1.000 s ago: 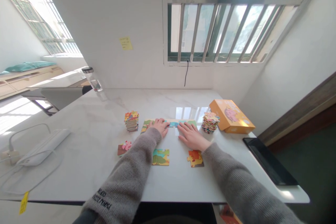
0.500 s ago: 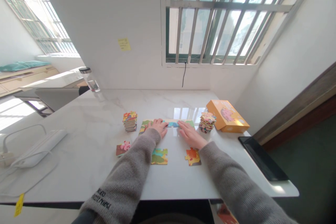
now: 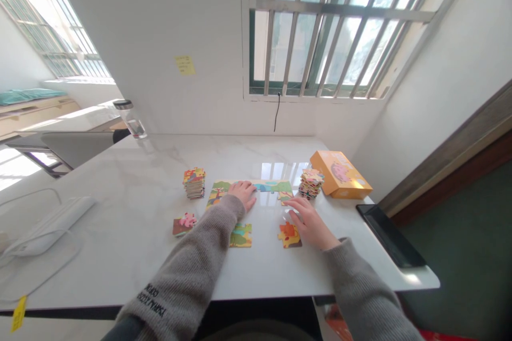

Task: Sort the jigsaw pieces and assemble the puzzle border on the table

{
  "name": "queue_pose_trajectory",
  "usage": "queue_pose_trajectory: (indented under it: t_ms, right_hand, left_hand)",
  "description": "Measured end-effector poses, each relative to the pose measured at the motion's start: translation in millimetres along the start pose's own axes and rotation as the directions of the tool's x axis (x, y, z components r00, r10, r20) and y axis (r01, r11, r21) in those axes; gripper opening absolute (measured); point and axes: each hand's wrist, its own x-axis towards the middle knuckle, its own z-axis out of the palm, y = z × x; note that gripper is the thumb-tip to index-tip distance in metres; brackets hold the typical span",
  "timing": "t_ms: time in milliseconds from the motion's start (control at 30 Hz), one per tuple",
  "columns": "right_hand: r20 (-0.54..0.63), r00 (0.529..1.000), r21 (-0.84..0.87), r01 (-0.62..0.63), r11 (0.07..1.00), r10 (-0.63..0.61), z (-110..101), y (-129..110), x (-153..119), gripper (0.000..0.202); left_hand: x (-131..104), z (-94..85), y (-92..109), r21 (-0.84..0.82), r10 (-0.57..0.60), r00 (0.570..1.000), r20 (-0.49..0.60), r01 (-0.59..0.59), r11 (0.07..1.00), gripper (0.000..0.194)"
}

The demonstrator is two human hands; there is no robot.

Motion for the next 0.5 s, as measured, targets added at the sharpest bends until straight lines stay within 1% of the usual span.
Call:
queue_pose_trajectory:
  t_ms: [133, 233, 333, 433, 500]
  right_hand:
    - [0.072, 0.997, -0.053, -0.034, 0.998, 0.038, 2, 3, -12, 0.034]
    - [0.087, 0.995, -0.046, -0.045, 0.998, 0.049, 4, 8, -13, 0.041]
    - [0.112, 0.992, -0.071, -0.059, 0.996, 0.066, 4, 11, -14, 0.039]
    - [0.144, 0.988, -0.106, -0.049, 0.993, 0.064, 3, 9, -15, 0.035]
    - [0.161, 0.985, -0.118, -0.035, 0.992, 0.054, 3, 7, -15, 0.034]
  left_hand:
    - [-4, -9.7, 2, -0.031, 0.010, 0.999, 0.032, -0.009, 0.999, 0.042]
    - [-16, -16.4, 7, -0.078, 0.038, 0.999, -0.009, -0.039, 0.996, 0.044]
    - [-39, -17.8, 16, -0.122, 0.109, 0.992, -0.065, -0.116, 0.986, 0.045]
    - [-70, -14.1, 24, -0.162, 0.181, 0.981, -0.064, -0.190, 0.968, 0.044]
    - [-91, -9.4, 29, -0.181, 0.203, 0.978, -0.056, -0.209, 0.961, 0.044]
